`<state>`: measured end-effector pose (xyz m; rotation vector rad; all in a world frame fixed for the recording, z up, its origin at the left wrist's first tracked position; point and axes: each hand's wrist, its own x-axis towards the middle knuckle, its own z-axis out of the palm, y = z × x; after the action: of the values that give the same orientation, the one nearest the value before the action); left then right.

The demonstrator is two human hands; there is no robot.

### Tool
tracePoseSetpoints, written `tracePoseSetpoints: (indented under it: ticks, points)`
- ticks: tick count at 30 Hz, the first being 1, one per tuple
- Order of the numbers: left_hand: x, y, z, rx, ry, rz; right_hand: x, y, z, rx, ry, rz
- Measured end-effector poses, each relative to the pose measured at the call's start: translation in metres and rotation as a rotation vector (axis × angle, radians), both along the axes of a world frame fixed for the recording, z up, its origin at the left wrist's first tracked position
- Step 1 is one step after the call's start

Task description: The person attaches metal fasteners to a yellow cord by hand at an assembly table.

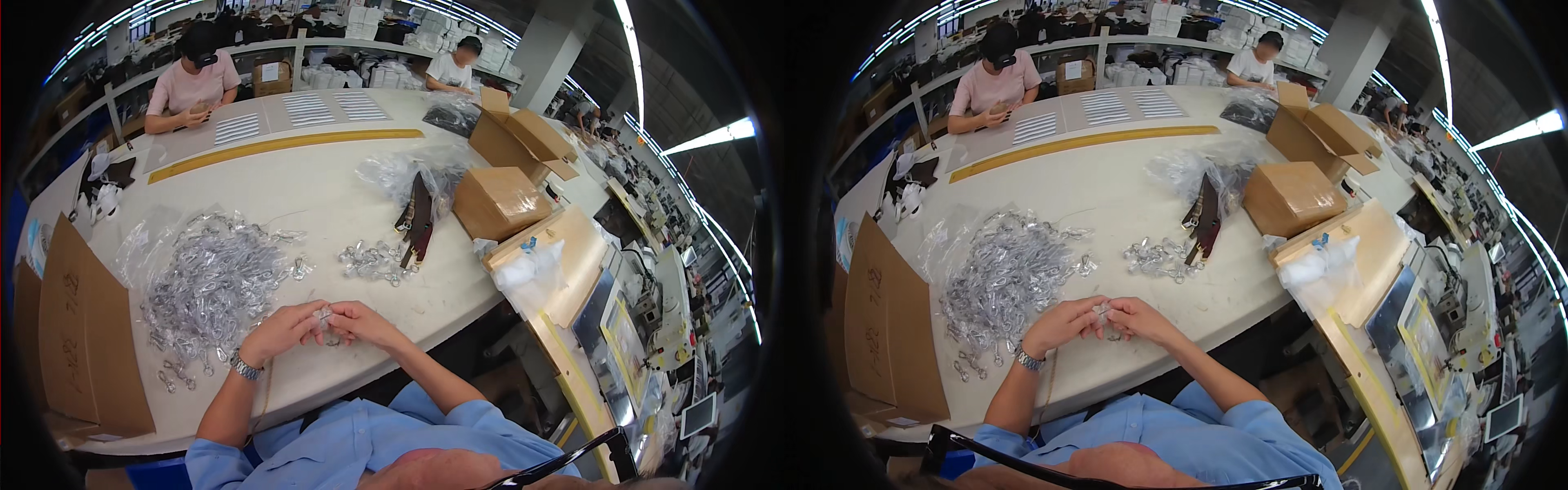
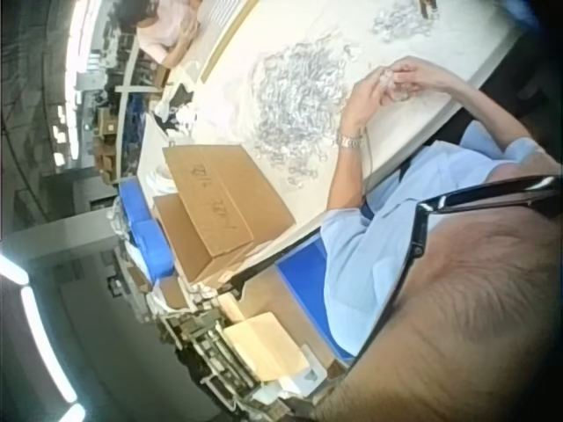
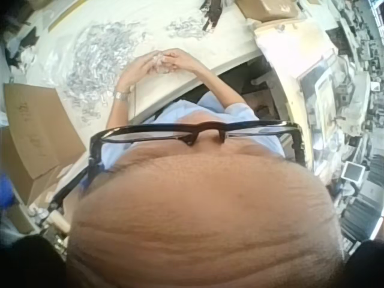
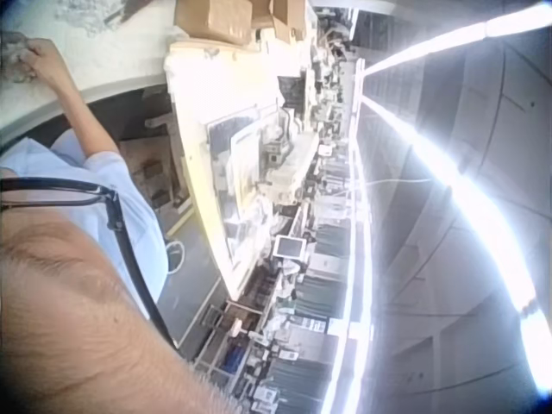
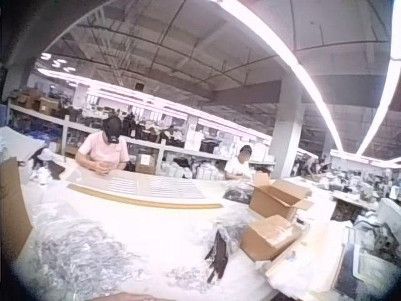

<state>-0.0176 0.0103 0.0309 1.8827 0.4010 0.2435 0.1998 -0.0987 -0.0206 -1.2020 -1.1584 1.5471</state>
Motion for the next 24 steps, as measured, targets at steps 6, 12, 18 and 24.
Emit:
tracePoseSetpoints:
  ticks: [6, 12, 18, 24]
  points:
    - [0.006, -0.006, -0.021, -0.084, 0.002, 0.072, -0.014, -0.001, -0.007, 0.003, 0.016, -0.033]
    - [0.021, -0.025, -0.043, 0.581, -0.060, 0.302, -0.025, -0.002, 0.001, 0.005, 0.055, -0.122]
    - [0.023, -0.007, -0.048, 0.364, -0.111, 0.327, -0.020, 0.000, -0.004, -0.016, 0.115, -0.248]
    - [0.002, 0.022, -0.039, -0.058, -0.118, 0.442, 0.032, 0.019, 0.033, 0.770, -1.500, -0.631]
